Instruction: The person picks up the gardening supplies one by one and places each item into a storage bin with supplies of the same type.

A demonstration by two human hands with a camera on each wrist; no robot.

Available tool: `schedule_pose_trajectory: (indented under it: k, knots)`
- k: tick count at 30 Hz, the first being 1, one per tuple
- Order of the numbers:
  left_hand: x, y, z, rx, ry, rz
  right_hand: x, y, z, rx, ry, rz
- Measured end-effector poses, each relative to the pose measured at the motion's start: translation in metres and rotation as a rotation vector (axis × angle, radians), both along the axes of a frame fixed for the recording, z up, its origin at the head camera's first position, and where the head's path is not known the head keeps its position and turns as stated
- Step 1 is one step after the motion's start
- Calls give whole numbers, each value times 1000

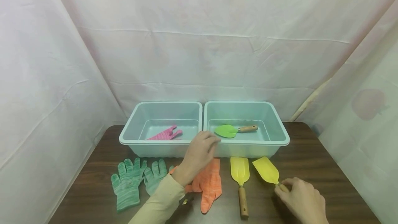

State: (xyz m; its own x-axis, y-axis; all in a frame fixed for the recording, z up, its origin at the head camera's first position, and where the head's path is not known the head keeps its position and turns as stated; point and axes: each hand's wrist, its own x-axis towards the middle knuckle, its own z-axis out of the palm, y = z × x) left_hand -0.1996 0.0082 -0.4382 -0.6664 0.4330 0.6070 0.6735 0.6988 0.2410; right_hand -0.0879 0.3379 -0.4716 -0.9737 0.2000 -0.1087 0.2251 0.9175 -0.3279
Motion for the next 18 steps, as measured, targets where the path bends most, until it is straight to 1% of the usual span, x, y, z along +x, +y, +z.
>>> schedule_pose_trajectory:
  k: [5,11,18]
  knots:
    - [-1,0,0,12,-4,-5,0,1,4,5,-1,27]
    - [-1,0,1,21,-8,-14,5,2,10,8,49,47]
    - [-1,-1,2,16,-10,-20,9,0,18,8,81,49]
